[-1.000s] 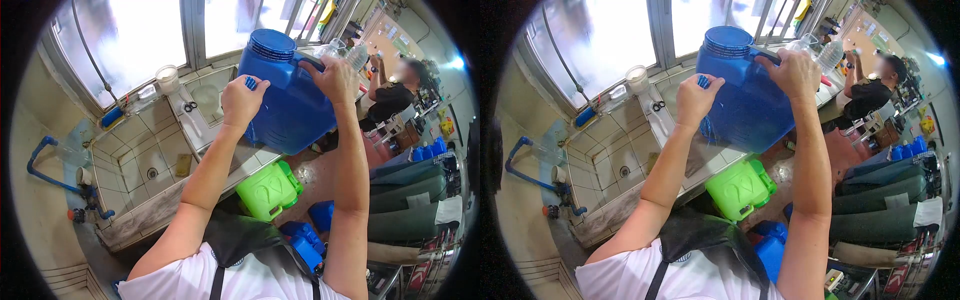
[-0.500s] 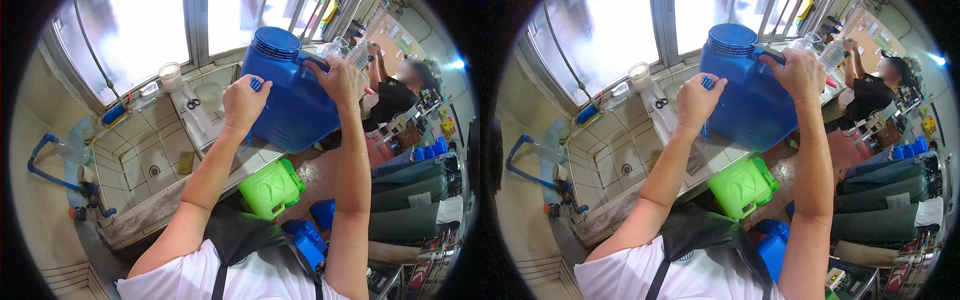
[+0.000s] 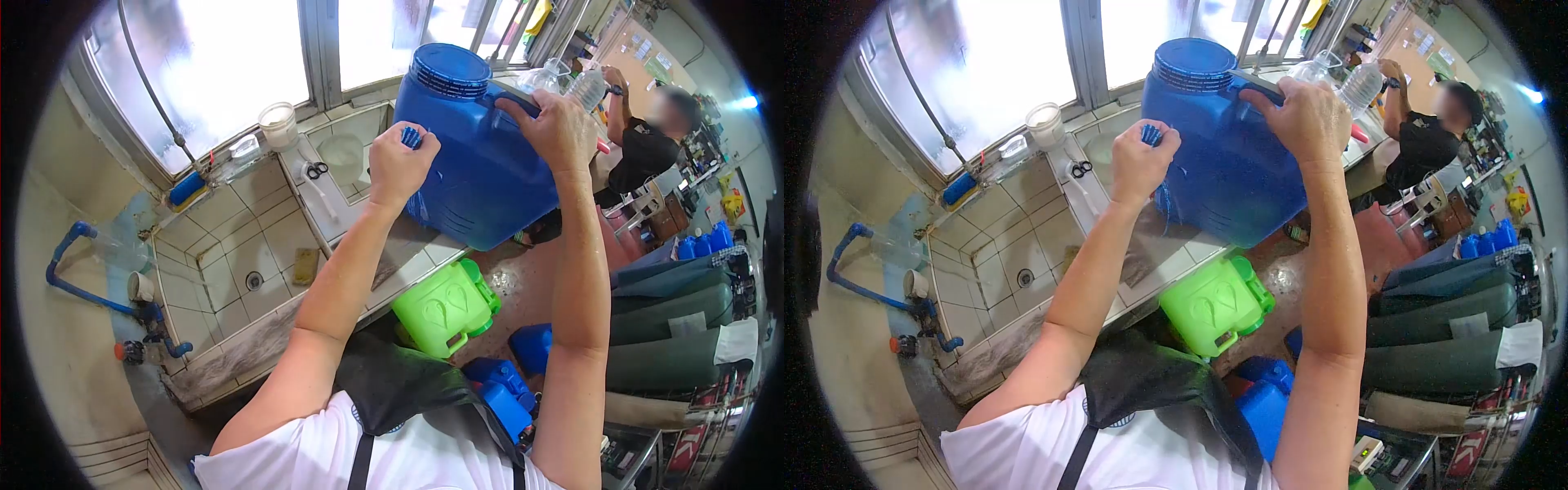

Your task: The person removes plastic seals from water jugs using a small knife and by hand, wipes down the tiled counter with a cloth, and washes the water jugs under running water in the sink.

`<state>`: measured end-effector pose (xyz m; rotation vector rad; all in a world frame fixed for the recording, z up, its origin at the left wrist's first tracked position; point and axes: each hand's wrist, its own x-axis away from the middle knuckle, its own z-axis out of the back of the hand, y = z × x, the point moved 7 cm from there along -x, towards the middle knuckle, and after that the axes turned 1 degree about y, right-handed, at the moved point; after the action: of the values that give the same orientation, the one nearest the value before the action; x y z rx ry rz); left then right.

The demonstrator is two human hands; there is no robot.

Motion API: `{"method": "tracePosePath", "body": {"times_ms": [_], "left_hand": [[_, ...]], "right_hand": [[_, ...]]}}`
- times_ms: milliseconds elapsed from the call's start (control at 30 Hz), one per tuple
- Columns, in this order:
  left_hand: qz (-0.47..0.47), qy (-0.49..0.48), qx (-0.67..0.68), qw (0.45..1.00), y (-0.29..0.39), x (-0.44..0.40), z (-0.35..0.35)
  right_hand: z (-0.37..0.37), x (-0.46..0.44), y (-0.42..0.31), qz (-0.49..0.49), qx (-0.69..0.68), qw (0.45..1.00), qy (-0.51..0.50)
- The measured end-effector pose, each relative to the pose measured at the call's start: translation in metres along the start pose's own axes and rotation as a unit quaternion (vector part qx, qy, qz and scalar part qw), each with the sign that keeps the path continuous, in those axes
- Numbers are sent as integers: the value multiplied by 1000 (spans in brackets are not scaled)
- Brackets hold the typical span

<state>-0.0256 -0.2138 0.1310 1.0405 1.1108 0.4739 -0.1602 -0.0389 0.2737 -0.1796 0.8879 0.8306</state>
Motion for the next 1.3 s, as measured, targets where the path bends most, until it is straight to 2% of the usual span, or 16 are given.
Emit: {"method": "tracePosePath", "body": {"times_ms": [200,267,400,467,500,567,600,667,700,767,900,967,1067,1200,1267,1300], "left_hand": [[56,-5,115,992,-28,5,-6],[94,-1,207,974,-43,8,-11],[77,4,246,966,-40,10,-11],[-33,-10,2,999,-16,7,0],[-32,-10,2,999,-7,3,5],[-75,-69,-174,979,10,-2,5],[-73,-68,-176,979,8,-7,7],[-20,-156,-152,976,-6,-20,-4],[-20,-155,-152,976,-7,-23,-4],[28,-212,-3,977,-13,-22,-11],[34,-205,39,977,-19,-15,-11],[7,-166,109,980,-29,-14,-13],[16,-153,166,974,-40,-7,-11],[37,-130,183,974,-64,13,-9],[128,-106,200,966,-96,33,-4],[144,-101,164,971,-106,43,2]], "right_hand": [[-3,-2,3,-10,-4,1000,-15],[-4,-2,3,-6,-8,1000,-17],[-9,-3,5,-6,-6,1000,-24],[-10,-3,6,-7,-8,1000,-26],[-12,-3,7,-18,-11,999,-40],[-13,-3,6,-27,-15,998,-57],[-12,-2,6,-29,-12,998,-58],[-10,-4,5,-28,-10,998,-56],[-9,-4,4,-27,-5,998,-52],[-6,-5,3,-25,0,999,-47],[-7,-5,4,-18,1,999,-47],[-6,-6,4,-7,4,1000,-27],[-11,-8,7,-17,-13,998,-50],[-17,-10,12,-15,-6,999,-50],[-21,-11,14,-21,-7,998,-51],[-23,-13,16,-21,-5,998,-52]]}}
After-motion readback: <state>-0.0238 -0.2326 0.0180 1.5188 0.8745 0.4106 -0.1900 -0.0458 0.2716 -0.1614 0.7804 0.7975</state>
